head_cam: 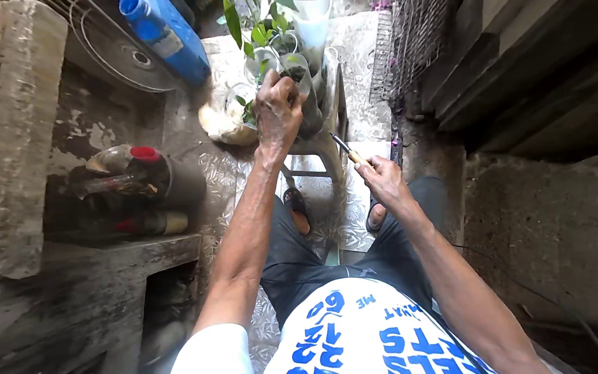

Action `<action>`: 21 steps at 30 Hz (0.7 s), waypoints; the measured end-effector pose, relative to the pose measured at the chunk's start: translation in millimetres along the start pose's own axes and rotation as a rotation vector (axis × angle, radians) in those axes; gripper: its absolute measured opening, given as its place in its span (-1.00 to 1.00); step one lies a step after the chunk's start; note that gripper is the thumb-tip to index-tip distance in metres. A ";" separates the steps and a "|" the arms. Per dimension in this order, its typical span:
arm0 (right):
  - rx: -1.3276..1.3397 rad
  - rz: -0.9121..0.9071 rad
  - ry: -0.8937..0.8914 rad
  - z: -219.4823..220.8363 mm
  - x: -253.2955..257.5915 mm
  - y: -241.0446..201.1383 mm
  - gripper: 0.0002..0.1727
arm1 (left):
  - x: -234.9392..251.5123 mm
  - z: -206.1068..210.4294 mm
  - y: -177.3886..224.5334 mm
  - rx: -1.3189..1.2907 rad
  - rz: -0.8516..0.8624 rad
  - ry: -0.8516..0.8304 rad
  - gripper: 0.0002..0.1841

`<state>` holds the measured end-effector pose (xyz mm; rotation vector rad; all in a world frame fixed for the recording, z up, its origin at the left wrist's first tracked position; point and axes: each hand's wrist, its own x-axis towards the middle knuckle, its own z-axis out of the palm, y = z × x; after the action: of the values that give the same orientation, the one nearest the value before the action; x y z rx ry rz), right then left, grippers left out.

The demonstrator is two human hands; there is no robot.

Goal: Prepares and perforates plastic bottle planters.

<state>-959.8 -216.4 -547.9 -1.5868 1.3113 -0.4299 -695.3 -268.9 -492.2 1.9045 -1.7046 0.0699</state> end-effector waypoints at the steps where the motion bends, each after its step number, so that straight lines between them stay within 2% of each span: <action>1: -0.009 -0.006 0.002 0.2 1.3 -0.3 -0.52 | 1.6 -1.0 -2.6 -0.003 -0.009 -0.012 -0.79; 5: -0.077 -0.057 0.020 3.8 3.3 -4.7 -0.51 | 7.6 -7.2 -20.6 -0.044 -0.002 -0.086 -0.70; 10: -0.202 -0.136 0.054 18.6 3.4 -5.0 -0.51 | 9.8 -6.9 -35.8 -0.062 -0.001 -0.096 -0.70; 21: -0.203 -0.142 0.077 30.5 4.2 -11.5 -0.48 | 17.7 -3.2 -36.6 -0.083 0.036 -0.089 -0.66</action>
<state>-928.7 -207.0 -553.1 -1.8566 1.3384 -0.4611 -657.1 -282.6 -496.2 1.8406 -1.7726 -0.0712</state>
